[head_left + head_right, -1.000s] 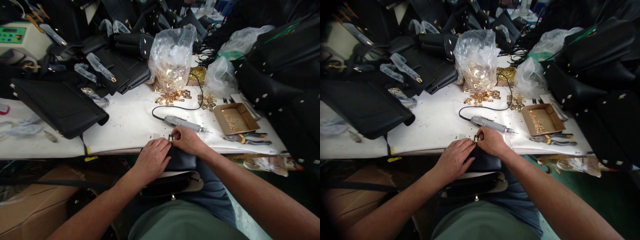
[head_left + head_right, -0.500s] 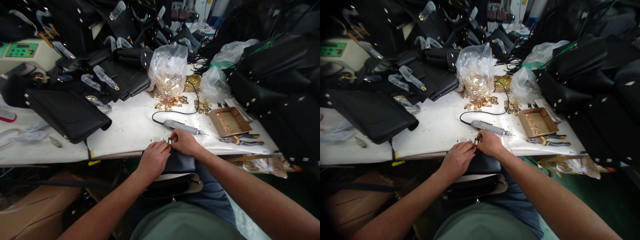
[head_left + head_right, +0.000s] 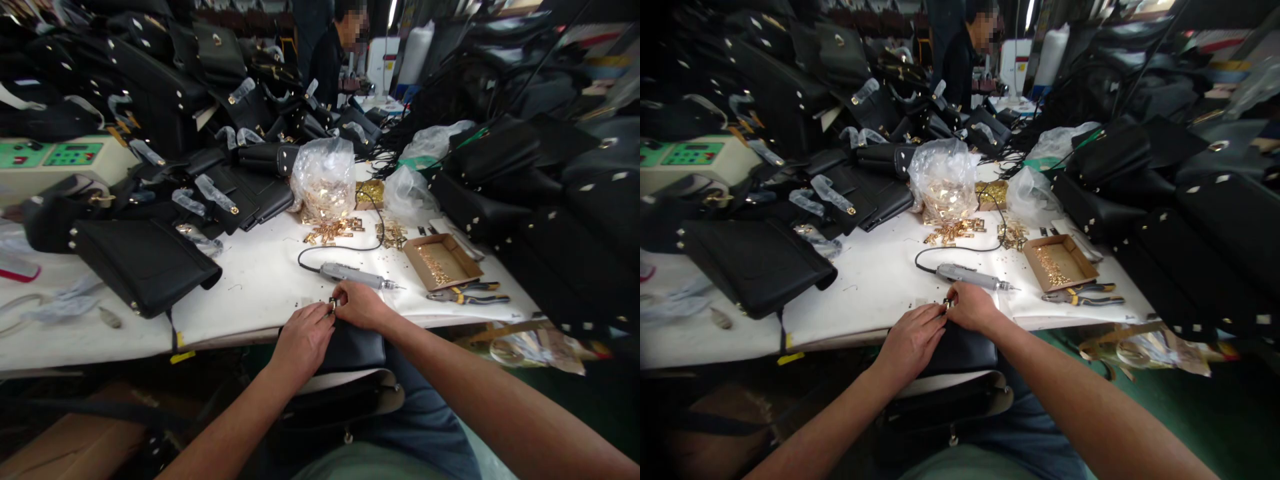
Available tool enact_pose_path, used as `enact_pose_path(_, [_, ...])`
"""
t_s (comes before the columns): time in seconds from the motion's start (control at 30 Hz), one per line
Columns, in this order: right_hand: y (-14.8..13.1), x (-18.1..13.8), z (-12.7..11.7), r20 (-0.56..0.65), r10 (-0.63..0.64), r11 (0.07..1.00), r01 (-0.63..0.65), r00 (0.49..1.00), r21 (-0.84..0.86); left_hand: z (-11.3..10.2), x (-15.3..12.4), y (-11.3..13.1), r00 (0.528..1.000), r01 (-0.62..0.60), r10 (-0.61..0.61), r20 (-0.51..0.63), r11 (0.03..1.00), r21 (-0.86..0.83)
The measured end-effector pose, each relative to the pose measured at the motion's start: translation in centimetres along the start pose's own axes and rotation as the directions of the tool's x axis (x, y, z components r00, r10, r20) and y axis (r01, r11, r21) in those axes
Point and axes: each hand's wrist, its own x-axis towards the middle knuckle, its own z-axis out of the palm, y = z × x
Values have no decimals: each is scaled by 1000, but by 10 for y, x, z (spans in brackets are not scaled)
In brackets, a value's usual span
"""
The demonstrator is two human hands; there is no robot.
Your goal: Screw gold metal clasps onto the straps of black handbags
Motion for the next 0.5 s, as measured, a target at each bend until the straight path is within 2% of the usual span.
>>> enact_pose_path(0.2, [-5,-7,-1,-56,-59,998,59,997,4,5,-5,-6,993,-64,76,-89,989,130])
enact_pose_path(0.33, [4,-18,-6,-173,-163,971,189,971,149,9,-8,-13,980,-110,140,-138,972,207])
enact_pose_path(0.4, [11,-22,-20,-257,-184,962,228,949,151,10,-9,-15,977,-115,148,-155,972,205])
enact_pose_path(0.5, [26,-17,-60,-322,-140,989,115,936,-96,10,-8,-16,974,-117,151,-168,974,196])
